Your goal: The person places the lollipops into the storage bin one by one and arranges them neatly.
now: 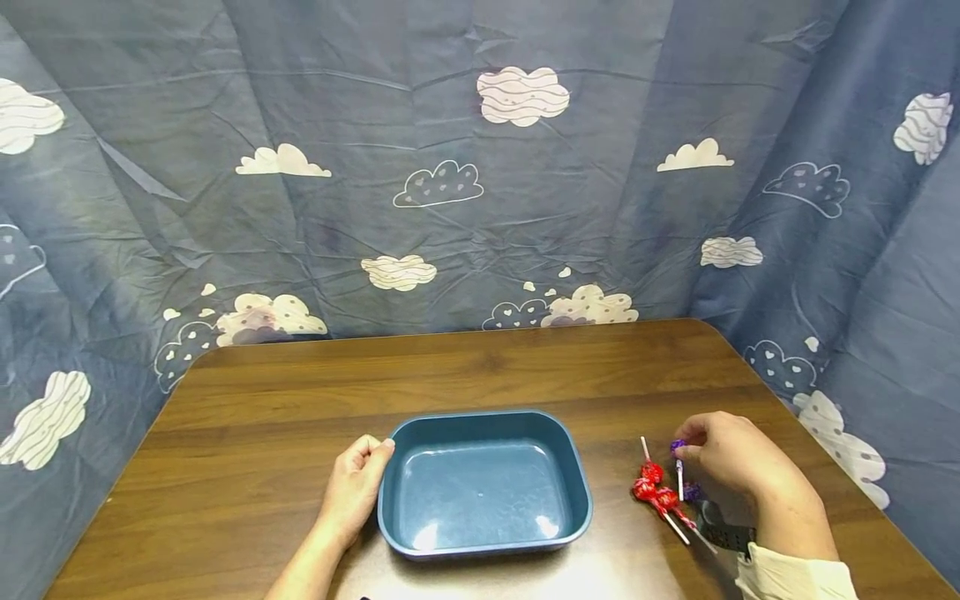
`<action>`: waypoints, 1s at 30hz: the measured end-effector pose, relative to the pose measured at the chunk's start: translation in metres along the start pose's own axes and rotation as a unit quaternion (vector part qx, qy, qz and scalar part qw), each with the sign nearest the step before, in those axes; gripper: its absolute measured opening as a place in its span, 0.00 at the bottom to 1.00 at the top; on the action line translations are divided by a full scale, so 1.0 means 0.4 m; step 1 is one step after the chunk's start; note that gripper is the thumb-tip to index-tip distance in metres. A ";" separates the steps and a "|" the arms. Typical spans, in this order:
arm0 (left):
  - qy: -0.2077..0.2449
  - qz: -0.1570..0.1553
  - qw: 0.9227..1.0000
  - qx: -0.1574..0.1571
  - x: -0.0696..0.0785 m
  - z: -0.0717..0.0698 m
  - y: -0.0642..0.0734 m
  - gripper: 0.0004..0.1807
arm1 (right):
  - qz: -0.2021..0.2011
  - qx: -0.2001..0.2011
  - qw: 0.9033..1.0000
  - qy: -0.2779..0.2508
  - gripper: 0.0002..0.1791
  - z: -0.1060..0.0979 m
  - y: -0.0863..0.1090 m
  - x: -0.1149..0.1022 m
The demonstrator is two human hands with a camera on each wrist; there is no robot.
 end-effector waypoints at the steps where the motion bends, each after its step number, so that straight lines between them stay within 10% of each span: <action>1: 0.001 -0.001 1.000 -0.001 -0.001 0.001 0.000 0.18 | -0.002 0.006 1.000 -0.001 0.05 -0.007 0.002 0.000; 25: -0.025 0.004 1.000 0.001 0.000 -0.011 -0.012 0.20 | -0.077 0.185 0.978 -0.060 0.10 -0.144 0.088 -0.194; 30: -0.022 0.004 1.000 0.000 -0.001 -0.008 -0.012 0.20 | -0.089 0.165 0.977 -0.104 0.10 -0.141 0.095 -0.252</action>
Point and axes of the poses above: each hand's wrist, its own y-axis away from the middle knuckle, its own z-axis out of the palm, x = y × z, the point moved 9 cm from there along -y, towards the middle knuckle, and after that the axes turned 10 degrees about z, right-handed, at the moved point
